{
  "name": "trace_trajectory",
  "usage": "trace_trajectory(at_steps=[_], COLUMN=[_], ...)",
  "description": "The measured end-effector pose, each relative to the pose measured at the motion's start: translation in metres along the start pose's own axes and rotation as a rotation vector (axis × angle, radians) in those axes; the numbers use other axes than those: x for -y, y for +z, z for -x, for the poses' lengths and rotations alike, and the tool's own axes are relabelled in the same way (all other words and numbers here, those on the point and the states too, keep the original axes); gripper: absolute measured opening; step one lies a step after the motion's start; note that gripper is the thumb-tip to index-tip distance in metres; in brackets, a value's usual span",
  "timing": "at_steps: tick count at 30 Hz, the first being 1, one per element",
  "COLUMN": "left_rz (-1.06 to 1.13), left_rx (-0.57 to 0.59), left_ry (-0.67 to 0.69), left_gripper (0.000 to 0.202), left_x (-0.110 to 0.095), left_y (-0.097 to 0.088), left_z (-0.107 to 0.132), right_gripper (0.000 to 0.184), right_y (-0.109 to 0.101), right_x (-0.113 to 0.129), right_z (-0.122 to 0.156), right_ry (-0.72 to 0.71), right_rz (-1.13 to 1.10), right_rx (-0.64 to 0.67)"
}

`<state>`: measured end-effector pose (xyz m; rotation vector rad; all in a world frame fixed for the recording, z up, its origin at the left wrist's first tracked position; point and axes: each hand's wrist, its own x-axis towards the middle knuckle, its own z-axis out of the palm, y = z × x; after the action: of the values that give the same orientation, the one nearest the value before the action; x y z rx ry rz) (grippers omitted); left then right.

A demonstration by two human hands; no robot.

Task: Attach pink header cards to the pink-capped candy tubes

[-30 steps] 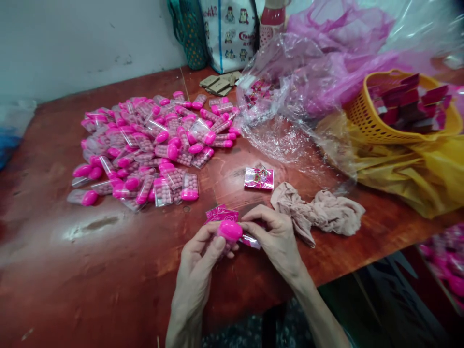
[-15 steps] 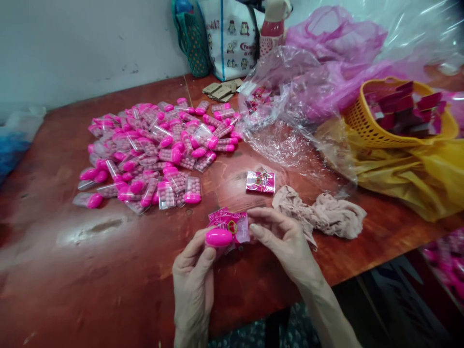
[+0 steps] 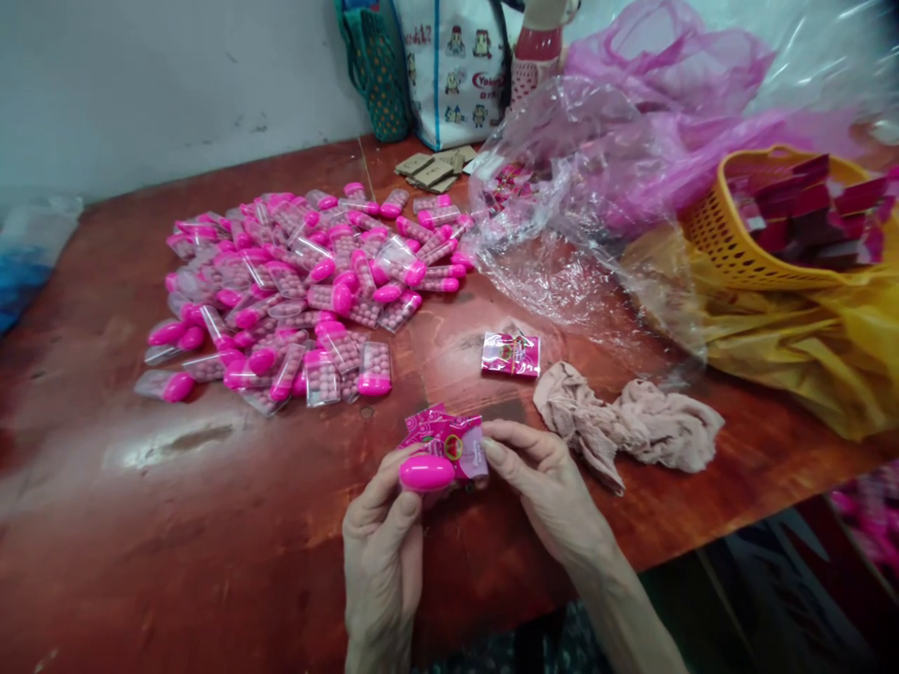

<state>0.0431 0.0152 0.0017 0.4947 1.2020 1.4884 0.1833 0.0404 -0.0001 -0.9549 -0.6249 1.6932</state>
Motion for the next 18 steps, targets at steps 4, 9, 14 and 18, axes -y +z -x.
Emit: trace_trajectory(at_steps=[4,9,14,18], left_rz=[0.012,0.07,-0.001,-0.192], left_rx=[-0.014,-0.062,0.054,0.305], left_ry=[-0.027,-0.068,-0.026,0.063], left_gripper=[0.023,0.026,0.023,0.018], left_x=[0.002,0.006,0.007,0.003], left_y=[0.0,-0.003,-0.009,-0.015], left_z=[-0.001,-0.003,-0.003,-0.002], right_gripper=[0.016,0.017,0.019,0.036], right_y=[-0.001,-0.003,-0.002,-0.002], right_x=[0.0,-0.002,0.005,0.012], right_z=[0.0,-0.001,-0.001,0.0], right_ry=[0.037,0.068,-0.003,-0.097], right_rz=[-0.01,0.004,0.163,0.31], right_rx=[0.042,0.043,0.057,0.075])
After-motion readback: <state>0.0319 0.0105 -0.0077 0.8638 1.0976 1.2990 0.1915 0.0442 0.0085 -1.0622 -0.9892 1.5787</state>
